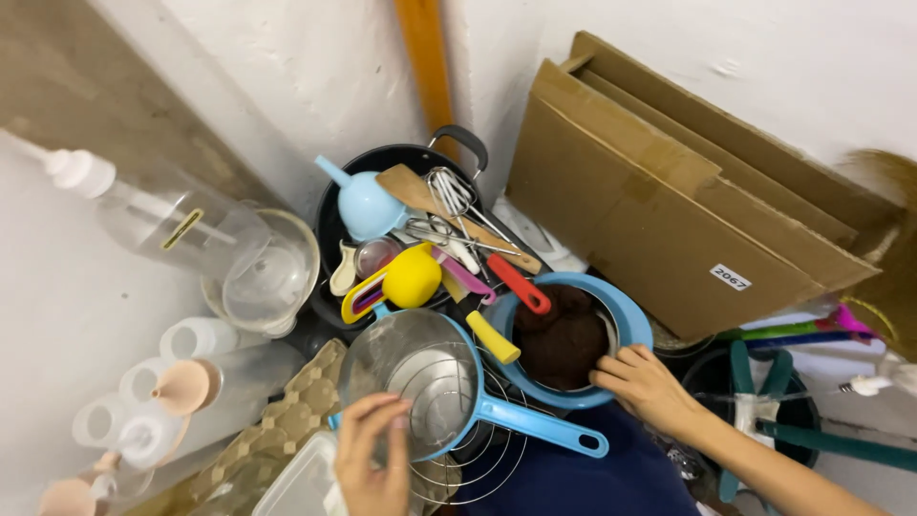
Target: Tie a trash bag and organize various kitchen utensils including whisks, strainers, and pots in a storage area.
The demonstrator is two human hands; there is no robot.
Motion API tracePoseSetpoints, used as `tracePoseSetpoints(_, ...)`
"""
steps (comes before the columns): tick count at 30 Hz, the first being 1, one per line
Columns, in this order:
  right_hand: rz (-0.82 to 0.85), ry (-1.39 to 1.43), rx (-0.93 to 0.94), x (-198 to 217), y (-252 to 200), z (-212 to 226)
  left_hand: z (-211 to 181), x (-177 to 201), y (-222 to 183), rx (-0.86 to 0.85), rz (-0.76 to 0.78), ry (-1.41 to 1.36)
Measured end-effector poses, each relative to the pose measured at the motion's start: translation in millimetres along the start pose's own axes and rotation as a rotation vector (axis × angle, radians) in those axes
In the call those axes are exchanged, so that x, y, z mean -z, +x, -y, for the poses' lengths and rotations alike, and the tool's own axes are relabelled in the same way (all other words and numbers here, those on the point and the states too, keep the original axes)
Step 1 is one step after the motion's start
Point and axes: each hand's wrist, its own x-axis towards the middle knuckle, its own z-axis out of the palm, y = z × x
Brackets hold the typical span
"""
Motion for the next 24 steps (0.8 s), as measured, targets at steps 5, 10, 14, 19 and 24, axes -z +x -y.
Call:
tracePoseSetpoints(5, -0.043, -0.035, 0.028, -37.0, 20.7, -12.0, 7.5, 4.1, -13.2, 0.061, -0.164, -0.021)
tracePoseSetpoints(10, -0.045, -0.036, -0.04, -74.2, 34.1, -11.4, -0.6, 0.2, -14.1, 0.063, -0.151, -0.01)
tracePoseSetpoints(14, 0.075, -0.129, -0.143, -71.3, 36.5, -7.3, 0.6, 4.0, -7.2, 0.082, -0.125, 0.003)
tracePoseSetpoints(19, 0.151, -0.246, -0.245, -65.3, 30.6, -6.5, 18.1, 11.8, -11.7, 0.223, -0.052, 0.334)
tracePoseSetpoints(24, 0.112, -0.05, -0.259, -72.9, 17.4, -13.5, 33.3, 9.9, -21.4, 0.408, -0.077, 0.294)
